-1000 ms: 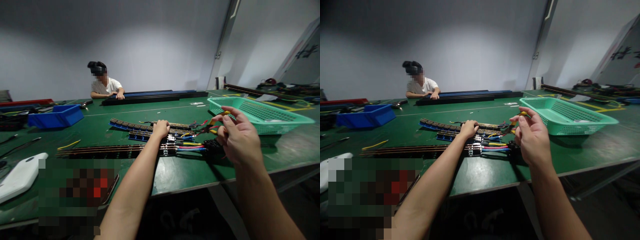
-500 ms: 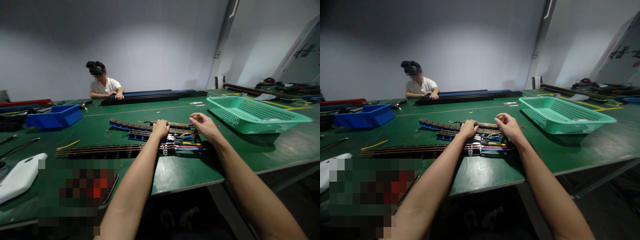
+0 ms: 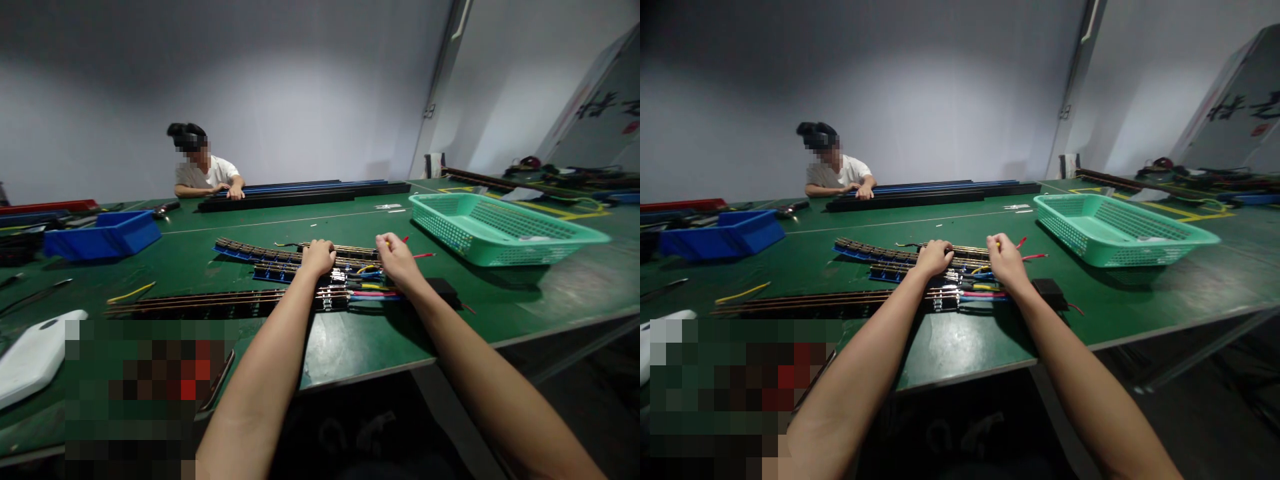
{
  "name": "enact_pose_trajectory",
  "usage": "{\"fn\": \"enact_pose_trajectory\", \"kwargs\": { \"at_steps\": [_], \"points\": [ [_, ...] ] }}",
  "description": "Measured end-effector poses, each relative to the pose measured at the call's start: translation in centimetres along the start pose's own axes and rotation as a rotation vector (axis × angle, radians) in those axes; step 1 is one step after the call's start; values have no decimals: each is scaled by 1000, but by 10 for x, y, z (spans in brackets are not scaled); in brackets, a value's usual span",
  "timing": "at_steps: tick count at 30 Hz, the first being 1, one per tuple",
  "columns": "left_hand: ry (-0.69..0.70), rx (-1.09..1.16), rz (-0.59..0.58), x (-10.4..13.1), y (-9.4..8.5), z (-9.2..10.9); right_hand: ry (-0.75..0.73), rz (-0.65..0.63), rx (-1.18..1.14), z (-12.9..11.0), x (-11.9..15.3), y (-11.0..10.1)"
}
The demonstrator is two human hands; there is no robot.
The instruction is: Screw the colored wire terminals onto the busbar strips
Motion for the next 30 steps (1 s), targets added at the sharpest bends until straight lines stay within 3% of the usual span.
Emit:
{"fn": "enact_pose_trajectory", "kwargs": {
  "at_steps": [5, 9, 12, 15, 20, 26, 30],
  "points": [
    [3, 6, -3, 0, 0, 0, 87, 209, -236, 3, -5, -16],
    [3, 9, 3, -1, 0, 0, 60, 237, -280, -8, 13, -7],
    [1, 3, -1, -1, 0, 0, -4, 160, -248, -21, 52, 8],
    [-1, 0, -7, -1, 0, 0, -49, -14, -144, -28, 108, 23],
    [-3, 5, 2, -1, 1, 0, -84, -114, -40, -34, 186, 39],
    [-1, 13, 3, -1, 2, 0, -280, -119, -6, -48, 218, 38],
    [-6, 9, 5, -2, 2, -1, -288, -54, -78, -48, 232, 26]
  ]
}}
Point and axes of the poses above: each hand's wrist, its own x-axis away from the middle knuckle, its own y-axis out of the palm, z = x × y, the point moved 3 cm from there along -x, towards the middle knuckle, and after that the axes turned 4 degrees about -x, right-handed, at the moved point
